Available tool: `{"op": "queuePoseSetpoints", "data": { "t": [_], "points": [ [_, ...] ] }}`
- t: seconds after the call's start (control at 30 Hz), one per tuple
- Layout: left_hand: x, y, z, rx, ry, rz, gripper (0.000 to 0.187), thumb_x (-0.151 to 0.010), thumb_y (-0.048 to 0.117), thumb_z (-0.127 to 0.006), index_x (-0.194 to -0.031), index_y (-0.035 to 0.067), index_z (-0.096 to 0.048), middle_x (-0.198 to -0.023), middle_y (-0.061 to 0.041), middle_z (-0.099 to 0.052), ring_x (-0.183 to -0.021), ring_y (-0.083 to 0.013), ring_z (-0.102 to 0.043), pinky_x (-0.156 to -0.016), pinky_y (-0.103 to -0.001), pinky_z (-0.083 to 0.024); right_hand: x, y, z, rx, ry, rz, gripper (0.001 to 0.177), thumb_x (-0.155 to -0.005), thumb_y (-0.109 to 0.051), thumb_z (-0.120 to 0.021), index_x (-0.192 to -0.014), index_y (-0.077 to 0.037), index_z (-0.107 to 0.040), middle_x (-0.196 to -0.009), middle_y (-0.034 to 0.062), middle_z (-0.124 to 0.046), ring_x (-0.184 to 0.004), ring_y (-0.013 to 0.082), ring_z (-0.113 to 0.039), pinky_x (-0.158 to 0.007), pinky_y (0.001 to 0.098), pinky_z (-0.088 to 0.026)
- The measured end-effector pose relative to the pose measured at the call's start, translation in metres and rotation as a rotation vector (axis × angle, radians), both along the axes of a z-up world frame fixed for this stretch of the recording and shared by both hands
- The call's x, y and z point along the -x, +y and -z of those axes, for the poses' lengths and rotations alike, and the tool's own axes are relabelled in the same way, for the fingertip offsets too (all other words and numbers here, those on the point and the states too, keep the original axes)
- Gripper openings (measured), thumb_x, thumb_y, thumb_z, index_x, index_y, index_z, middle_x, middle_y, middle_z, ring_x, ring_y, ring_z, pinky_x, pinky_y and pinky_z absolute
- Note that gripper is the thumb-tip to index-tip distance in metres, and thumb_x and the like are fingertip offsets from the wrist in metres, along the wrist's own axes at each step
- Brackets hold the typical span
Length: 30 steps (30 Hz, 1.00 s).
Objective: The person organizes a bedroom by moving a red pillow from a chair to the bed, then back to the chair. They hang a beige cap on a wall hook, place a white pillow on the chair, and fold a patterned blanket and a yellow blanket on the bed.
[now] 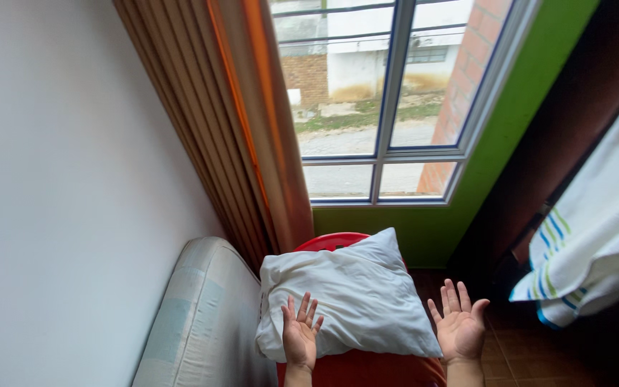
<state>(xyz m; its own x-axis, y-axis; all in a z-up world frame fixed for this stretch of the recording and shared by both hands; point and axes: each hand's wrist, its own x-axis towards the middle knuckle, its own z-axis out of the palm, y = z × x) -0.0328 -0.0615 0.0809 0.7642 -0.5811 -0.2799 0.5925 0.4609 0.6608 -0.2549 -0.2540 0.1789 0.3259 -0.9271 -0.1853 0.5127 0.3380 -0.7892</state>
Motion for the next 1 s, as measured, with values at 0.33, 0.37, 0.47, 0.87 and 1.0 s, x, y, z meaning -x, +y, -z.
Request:
{"op": "queuePoseSetpoints", "data": {
  "t": [0.33,0.37,0.47,0.87,1.0],
  "points": [
    [0.074,-0.04,-0.055,0.283,0.116,0.323,0.084,-0.097,0.065,-0.033,-0.163,0.016,-0.016,-0.153,-0.013,-0.051,-0.137,-0.0282,-0.05,-0.107,-0.048,-0.043,0.131,0.044,0.01,0.046,-0.147,0.299,0.095,-0.094,-0.072,-0.029,-0.161,-0.005,-0.022,-0.166,0.0139,-0.034,-0.156,0.0264,-0.027,-0.121,0.053,-0.026],
    [0.085,-0.045,-0.062,0.294,0.1,0.355,0.084,-0.097,0.065,-0.032,-0.163,0.015,-0.017,-0.153,-0.013,-0.051,-0.137,-0.0285,-0.05,-0.107,-0.048,-0.043,0.147,0.051,0.01,0.056,-0.147,0.336,0.094,-0.094,-0.071,-0.03,-0.161,-0.004,-0.023,-0.166,0.014,-0.034,-0.156,0.0263,-0.027,-0.121,0.0531,-0.026],
    [0.12,-0.061,-0.075,0.295,0.101,0.465,0.081,-0.098,0.063,-0.031,-0.162,0.016,-0.018,-0.154,-0.014,-0.049,-0.139,-0.028,-0.048,-0.11,-0.049,-0.041,0.191,0.069,0.008,0.069,-0.148,0.446,0.094,-0.094,-0.071,-0.03,-0.161,-0.005,-0.024,-0.166,0.0143,-0.034,-0.156,0.0264,-0.027,-0.12,0.0539,-0.026],
    [0.312,-0.098,-0.087,0.349,0.116,0.918,0.078,-0.1,0.062,-0.03,-0.162,0.017,-0.024,-0.158,-0.015,-0.045,-0.144,-0.0301,-0.043,-0.113,-0.049,-0.035,0.38,0.154,0.001,0.168,-0.169,0.797,0.09,-0.096,-0.068,-0.029,-0.159,-0.004,-0.027,-0.165,0.016,-0.036,-0.155,0.0266,-0.028,-0.12,0.0544,-0.026],
    [0.402,-0.086,-0.092,0.319,0.121,1.04,0.079,-0.097,0.064,-0.03,-0.161,0.018,-0.026,-0.158,-0.014,-0.045,-0.144,-0.0293,-0.044,-0.112,-0.049,-0.038,0.459,0.204,0.004,0.188,-0.171,0.926,0.088,-0.097,-0.066,-0.029,-0.158,-0.003,-0.028,-0.164,0.0174,-0.036,-0.155,0.0275,-0.028,-0.12,0.0553,-0.027]
  ]
}}
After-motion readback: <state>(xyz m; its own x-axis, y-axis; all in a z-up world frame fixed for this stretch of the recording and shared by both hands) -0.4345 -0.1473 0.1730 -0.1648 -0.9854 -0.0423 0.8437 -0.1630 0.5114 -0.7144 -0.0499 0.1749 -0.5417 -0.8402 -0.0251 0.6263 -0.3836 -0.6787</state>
